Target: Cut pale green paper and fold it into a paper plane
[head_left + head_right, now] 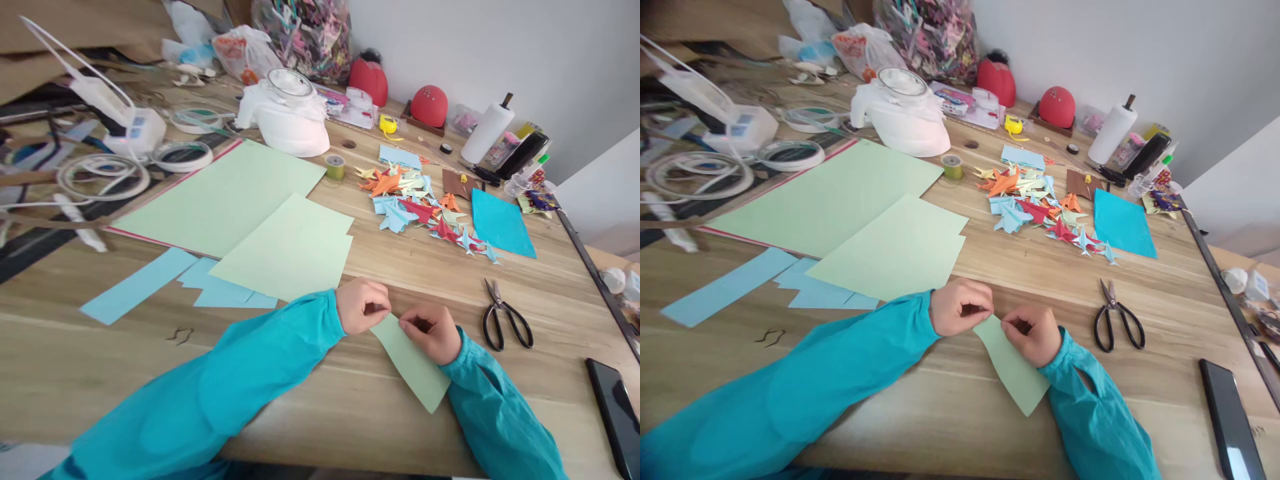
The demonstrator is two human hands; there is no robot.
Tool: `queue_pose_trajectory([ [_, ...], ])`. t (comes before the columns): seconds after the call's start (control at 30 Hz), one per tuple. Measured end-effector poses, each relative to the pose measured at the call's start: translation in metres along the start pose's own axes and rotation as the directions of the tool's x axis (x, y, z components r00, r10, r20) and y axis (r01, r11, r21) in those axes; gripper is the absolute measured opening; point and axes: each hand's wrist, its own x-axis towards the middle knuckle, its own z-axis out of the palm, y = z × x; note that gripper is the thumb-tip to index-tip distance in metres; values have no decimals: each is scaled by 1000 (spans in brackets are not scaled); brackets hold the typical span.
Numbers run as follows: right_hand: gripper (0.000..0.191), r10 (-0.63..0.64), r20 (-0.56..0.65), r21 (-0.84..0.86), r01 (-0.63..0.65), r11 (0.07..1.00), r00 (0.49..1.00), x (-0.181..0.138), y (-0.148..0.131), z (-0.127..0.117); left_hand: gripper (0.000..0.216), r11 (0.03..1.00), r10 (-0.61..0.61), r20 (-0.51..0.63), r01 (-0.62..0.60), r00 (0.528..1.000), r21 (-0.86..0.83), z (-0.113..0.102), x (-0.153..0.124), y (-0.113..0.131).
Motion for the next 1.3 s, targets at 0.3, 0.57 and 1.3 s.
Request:
queue_pose_trajectory([
  [0.3, 19, 55, 15, 114, -57, 992, 998, 2, 5, -2, 18, 980, -157, -118, 140, 981, -138, -4, 2, 7],
  [0.57, 22, 107, 31, 185, -111, 976, 994, 2, 6, -2, 22, 989, -114, -101, 103, 988, -103, 14, 3, 7],
  [1.3, 23, 274, -121, 494, -182, 851, 954, 5, 20, -11, 19, 933, -359, -412, 307, 838, -188, -50, 3, -9],
])
